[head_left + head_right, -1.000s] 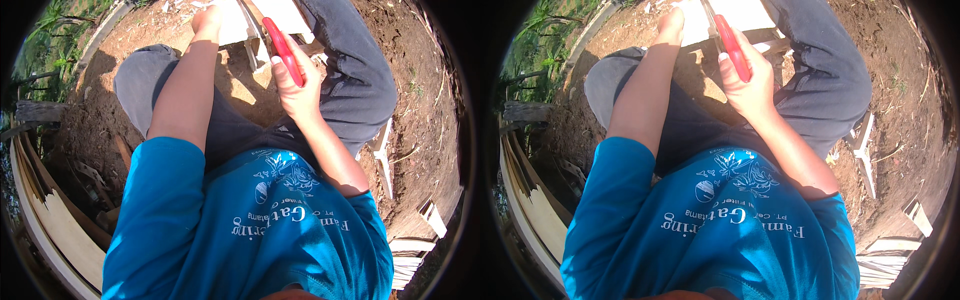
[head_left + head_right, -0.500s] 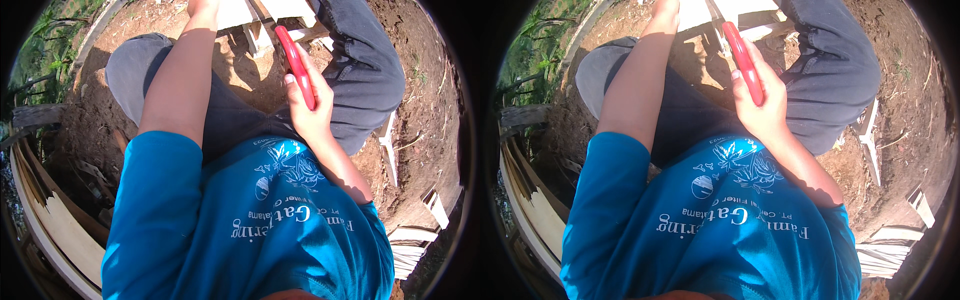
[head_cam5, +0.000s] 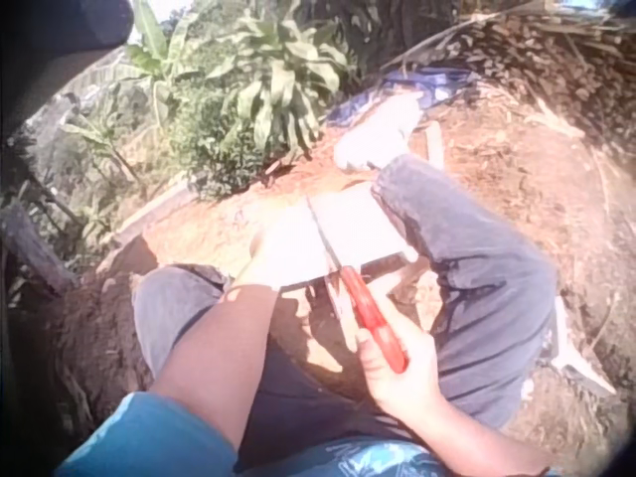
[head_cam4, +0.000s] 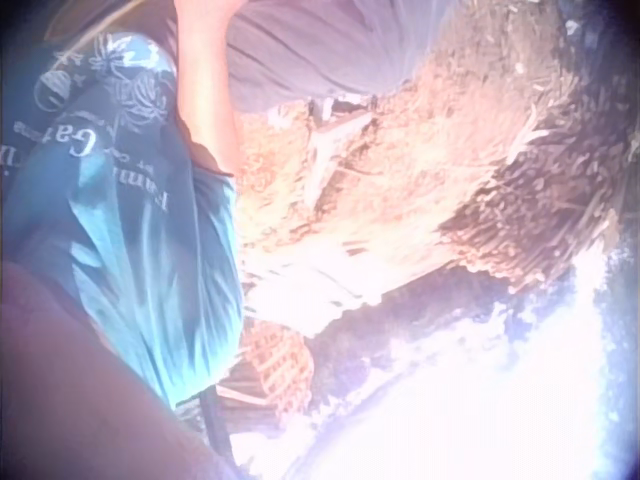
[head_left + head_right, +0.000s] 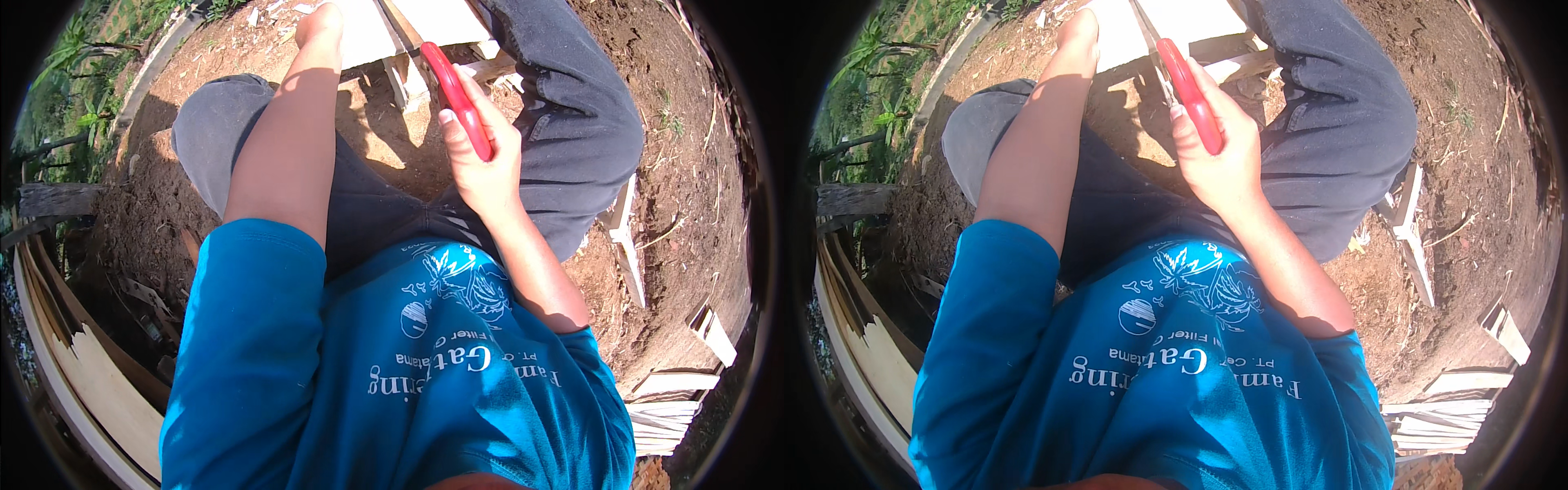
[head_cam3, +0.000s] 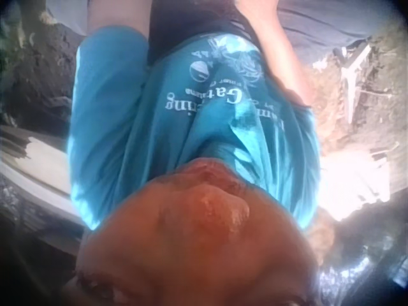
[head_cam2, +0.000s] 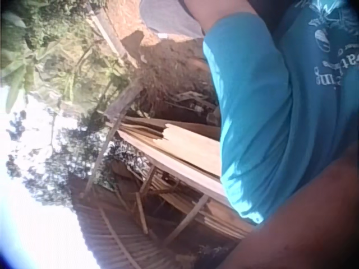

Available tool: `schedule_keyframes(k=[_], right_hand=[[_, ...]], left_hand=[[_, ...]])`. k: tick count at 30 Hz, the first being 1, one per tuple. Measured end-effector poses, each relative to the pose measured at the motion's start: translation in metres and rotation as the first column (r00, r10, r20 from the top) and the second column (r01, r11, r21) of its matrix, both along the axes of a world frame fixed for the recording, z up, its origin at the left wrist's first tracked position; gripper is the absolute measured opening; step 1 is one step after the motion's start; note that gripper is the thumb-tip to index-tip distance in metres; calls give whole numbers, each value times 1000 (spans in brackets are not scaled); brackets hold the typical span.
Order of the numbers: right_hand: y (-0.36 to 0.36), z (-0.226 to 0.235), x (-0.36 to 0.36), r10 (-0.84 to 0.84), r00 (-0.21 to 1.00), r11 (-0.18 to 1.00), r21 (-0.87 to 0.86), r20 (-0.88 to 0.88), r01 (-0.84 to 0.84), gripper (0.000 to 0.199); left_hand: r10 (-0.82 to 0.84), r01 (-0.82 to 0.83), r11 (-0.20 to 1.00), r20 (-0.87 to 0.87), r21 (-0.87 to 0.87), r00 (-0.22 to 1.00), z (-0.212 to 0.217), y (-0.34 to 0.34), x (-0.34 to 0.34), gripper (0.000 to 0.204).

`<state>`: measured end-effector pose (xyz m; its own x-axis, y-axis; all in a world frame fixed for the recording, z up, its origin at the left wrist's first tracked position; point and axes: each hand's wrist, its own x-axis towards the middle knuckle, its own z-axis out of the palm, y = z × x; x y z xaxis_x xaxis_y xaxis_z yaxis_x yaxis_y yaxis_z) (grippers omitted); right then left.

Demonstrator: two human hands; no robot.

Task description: The person uses a hand saw to cut through a piece of wood while sitting on the ground, holding the timber steady with their left hand.

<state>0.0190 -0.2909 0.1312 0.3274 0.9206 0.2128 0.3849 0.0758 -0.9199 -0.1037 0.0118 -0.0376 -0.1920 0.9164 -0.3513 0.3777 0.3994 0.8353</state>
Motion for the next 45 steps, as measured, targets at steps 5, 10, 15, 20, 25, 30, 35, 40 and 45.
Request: schedule_keyframes(k=[5,10,15,20,25,30,35,40,45], right_hand=[[-11,0,-5,-30,1000,999,-34,-3,29,52],[0,16,-10,-30,984,993,-120,-178,8,52],[28,53,3,28,972,983,-170,-232,-68,58],[28,40,3,-13,938,970,-231,-347,-72,62],[15,23,-1,66,951,978,-169,-301,-121,60],[-1,1,9,43,980,993,-103,-195,-64,56],[-13,-7,10,31,952,994,-89,-303,-60,57],[-10,-6,1,-13,939,995,-96,-344,-21,56],[-11,-30,-9,65,997,994,93,-44,-61,55]], left_hand=[[19,-19,1000,59,0,998,-10,0,2,57],[37,-37,999,106,-2,994,-19,3,1,56],[31,-30,1000,176,-9,984,-28,2,-5,56],[36,-32,999,286,-20,957,-36,20,-18,55],[-35,53,996,244,-68,969,-58,48,-34,57],[-47,72,989,185,-130,982,-13,13,-12,59],[-35,35,999,37,-7,999,33,-18,-17,58],[-22,6,991,120,131,993,13,-20,-24,56],[-52,34,992,144,120,988,14,-22,-19,56]])
